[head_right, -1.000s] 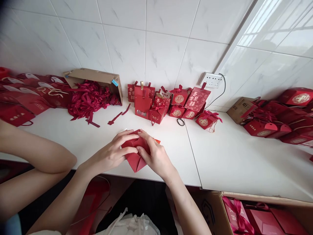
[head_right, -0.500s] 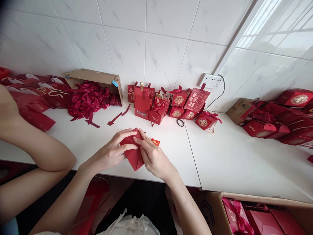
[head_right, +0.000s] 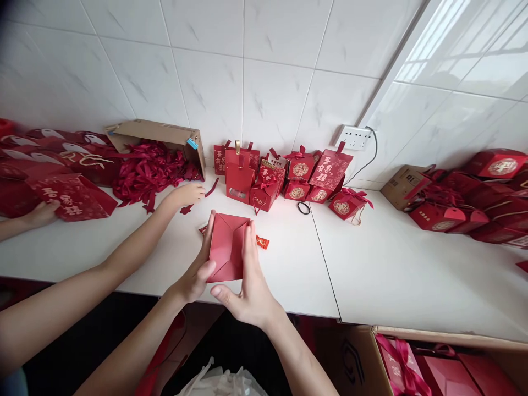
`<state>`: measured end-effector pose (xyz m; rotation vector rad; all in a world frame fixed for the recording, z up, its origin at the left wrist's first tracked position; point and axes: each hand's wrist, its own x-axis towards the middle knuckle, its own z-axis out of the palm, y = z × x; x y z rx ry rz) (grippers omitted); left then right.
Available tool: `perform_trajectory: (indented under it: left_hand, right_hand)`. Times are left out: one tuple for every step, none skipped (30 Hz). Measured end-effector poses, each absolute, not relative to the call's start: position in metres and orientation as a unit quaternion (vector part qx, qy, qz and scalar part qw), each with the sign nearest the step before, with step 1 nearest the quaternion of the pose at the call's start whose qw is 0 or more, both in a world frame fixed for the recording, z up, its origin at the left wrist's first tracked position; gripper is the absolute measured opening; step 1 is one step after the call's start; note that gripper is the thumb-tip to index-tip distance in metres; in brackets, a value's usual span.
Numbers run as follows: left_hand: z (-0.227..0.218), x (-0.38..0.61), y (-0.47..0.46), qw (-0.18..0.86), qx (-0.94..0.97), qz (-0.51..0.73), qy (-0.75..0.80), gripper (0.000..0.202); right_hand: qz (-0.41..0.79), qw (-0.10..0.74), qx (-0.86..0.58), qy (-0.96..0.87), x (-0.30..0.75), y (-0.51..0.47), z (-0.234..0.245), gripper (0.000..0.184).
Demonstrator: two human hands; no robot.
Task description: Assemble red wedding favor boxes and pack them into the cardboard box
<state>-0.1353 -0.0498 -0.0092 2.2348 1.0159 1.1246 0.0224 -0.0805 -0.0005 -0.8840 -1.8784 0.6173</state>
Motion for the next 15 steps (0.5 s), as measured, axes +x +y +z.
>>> perform_trajectory:
  left_hand:
    - [-0.008, -0.134, -0.051, 0.246, 0.796, 0.419, 0.361, 0.068]
    - [-0.006, -0.132, -0.053, 0.276, 0.783, 0.431, 0.354, 0.068]
    - [-0.004, -0.130, -0.055, 0.299, 0.774, 0.436, 0.348, 0.067]
    - [-0.002, -0.128, -0.057, 0.321, 0.763, 0.441, 0.347, 0.066]
    - [-0.001, -0.126, -0.058, 0.345, 0.749, 0.443, 0.351, 0.064]
    - [0.000, -0.124, -0.059, 0.370, 0.734, 0.444, 0.358, 0.062]
    - [0.000, -0.123, -0.060, 0.400, 0.718, 0.441, 0.361, 0.061]
    - [-0.001, -0.123, -0.059, 0.435, 0.702, 0.437, 0.356, 0.060]
    - [-0.001, -0.124, -0.058, 0.473, 0.688, 0.433, 0.340, 0.062]
    - [-0.001, -0.125, -0.057, 0.513, 0.672, 0.429, 0.320, 0.066]
    - [-0.001, -0.128, -0.055, 0.551, 0.651, 0.428, 0.299, 0.072]
    - [-0.001, -0.131, -0.052, 0.585, 0.625, 0.432, 0.282, 0.078]
    - [0.000, -0.135, -0.050, 0.615, 0.595, 0.440, 0.273, 0.084]
    - [0.001, -0.138, -0.047, 0.639, 0.561, 0.450, 0.272, 0.087]
    - [0.001, -0.141, -0.045, 0.659, 0.527, 0.459, 0.279, 0.086]
  right_hand:
    - [0.269, 0.476, -0.354, -0.758, 0.023, -0.081, -0.001, 0.098]
    - [0.284, 0.483, -0.351, -0.750, 0.023, -0.081, -0.002, 0.102]
    - [0.293, 0.485, -0.353, -0.745, 0.024, -0.081, -0.002, 0.105]
    - [0.290, 0.483, -0.362, -0.742, 0.024, -0.080, -0.002, 0.106]
    - [0.276, 0.479, -0.375, -0.744, 0.024, -0.079, -0.002, 0.107]
    - [0.251, 0.475, -0.389, -0.748, 0.024, -0.078, -0.002, 0.107]
    - [0.220, 0.473, -0.397, -0.755, 0.025, -0.076, -0.002, 0.108]
    - [0.184, 0.474, -0.395, -0.765, 0.025, -0.074, -0.004, 0.108]
    - [0.143, 0.476, -0.381, -0.779, 0.026, -0.072, -0.006, 0.105]
    - [0.099, 0.477, -0.360, -0.795, 0.028, -0.070, -0.008, 0.101]
    - [0.052, 0.474, -0.334, -0.813, 0.030, -0.068, -0.011, 0.094]
    - [0.008, 0.468, -0.307, -0.829, 0.033, -0.067, -0.015, 0.088]
    - [-0.030, 0.458, -0.280, -0.843, 0.035, -0.066, -0.018, 0.083]
    - [-0.057, 0.447, -0.255, -0.855, 0.037, -0.067, -0.020, 0.079]
    - [-0.069, 0.438, -0.233, -0.865, 0.039, -0.069, -0.022, 0.075]
